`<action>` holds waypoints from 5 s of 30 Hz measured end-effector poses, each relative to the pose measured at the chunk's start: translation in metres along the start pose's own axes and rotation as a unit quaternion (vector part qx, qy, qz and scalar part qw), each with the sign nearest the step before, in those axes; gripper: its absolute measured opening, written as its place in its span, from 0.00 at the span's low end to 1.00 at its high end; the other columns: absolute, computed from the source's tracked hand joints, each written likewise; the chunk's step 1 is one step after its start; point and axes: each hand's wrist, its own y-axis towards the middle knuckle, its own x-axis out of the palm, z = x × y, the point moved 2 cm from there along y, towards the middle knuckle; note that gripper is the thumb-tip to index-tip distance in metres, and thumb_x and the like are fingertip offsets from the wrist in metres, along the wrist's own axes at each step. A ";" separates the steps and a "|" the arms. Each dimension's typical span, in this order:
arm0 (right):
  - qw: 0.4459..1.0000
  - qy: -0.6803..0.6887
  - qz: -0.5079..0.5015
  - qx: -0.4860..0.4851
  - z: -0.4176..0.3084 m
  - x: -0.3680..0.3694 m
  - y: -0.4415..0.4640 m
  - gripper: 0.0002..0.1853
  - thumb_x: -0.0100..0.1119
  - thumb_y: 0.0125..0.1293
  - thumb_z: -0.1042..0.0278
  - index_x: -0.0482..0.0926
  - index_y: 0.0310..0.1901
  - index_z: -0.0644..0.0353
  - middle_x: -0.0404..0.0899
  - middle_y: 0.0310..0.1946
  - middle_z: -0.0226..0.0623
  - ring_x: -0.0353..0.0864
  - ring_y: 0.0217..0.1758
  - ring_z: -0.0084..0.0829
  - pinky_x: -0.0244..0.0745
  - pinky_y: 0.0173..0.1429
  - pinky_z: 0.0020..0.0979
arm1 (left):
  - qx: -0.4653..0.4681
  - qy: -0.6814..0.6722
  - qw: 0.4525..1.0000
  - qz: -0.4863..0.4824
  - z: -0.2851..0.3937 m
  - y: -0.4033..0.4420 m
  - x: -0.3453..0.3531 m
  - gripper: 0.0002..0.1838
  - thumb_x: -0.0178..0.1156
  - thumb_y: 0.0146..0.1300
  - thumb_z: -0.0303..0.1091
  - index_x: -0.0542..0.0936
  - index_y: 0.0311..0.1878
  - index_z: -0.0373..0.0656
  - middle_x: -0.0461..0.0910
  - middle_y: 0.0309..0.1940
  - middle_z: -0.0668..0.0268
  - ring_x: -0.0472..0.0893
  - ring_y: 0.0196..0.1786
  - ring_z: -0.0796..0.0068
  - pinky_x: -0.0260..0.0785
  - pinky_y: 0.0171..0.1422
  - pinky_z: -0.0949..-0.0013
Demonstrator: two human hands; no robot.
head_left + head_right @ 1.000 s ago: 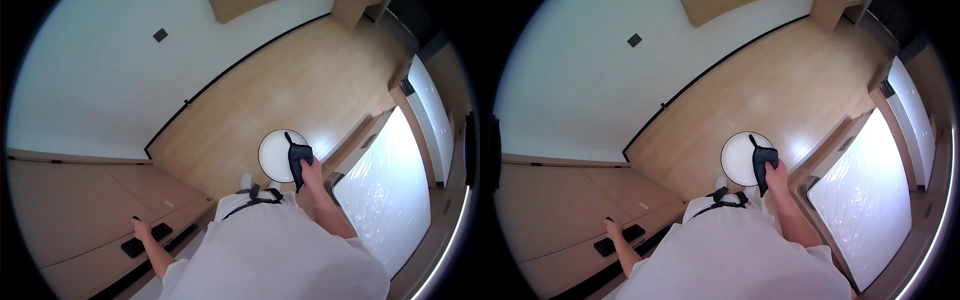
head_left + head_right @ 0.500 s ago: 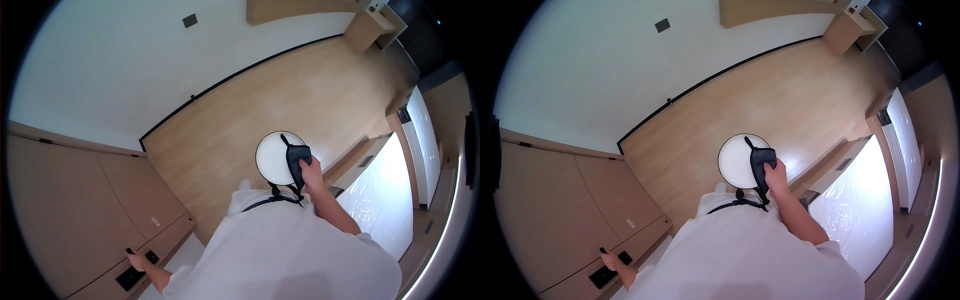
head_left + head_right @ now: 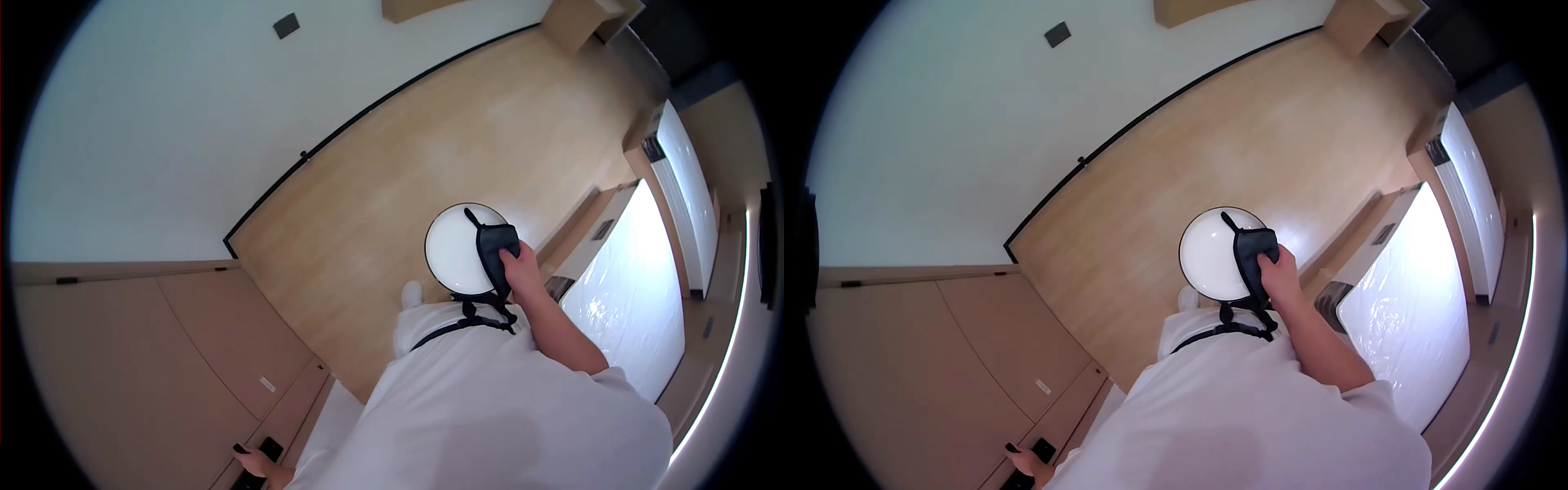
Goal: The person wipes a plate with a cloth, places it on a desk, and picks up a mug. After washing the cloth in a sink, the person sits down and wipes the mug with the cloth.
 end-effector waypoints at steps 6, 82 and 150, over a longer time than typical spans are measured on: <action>0.998 0.015 0.040 0.046 -0.003 -0.025 0.001 0.13 0.58 0.69 0.72 0.78 0.52 0.68 0.84 0.42 0.39 0.81 0.44 0.28 0.75 0.50 0.30 | -0.012 0.069 0.991 -0.111 0.061 0.010 0.023 0.26 0.50 0.76 0.47 0.68 0.70 0.42 0.80 0.57 0.56 0.81 0.55 0.56 0.75 0.54 0.56; 0.897 0.218 0.351 -0.158 -0.264 -1.375 1.254 0.17 0.58 0.68 0.73 0.68 0.55 0.67 0.82 0.38 0.48 0.84 0.41 0.40 0.77 0.47 0.38 | 0.354 -0.466 0.264 -0.767 1.632 -2.013 -0.683 0.40 0.47 0.48 0.19 0.62 0.71 0.44 0.68 0.64 0.56 0.73 0.64 0.58 0.69 0.68 0.57; 0.707 -0.414 -0.361 -0.446 -0.614 -2.029 2.403 0.07 0.61 0.60 0.63 0.78 0.39 0.53 0.83 0.32 0.41 0.84 0.37 0.48 0.78 0.38 0.48 | 0.343 -0.446 0.520 -0.642 2.509 -2.810 -0.831 0.30 0.57 0.49 0.27 0.73 0.61 0.42 0.76 0.36 0.66 0.73 0.40 0.75 0.68 0.43 0.70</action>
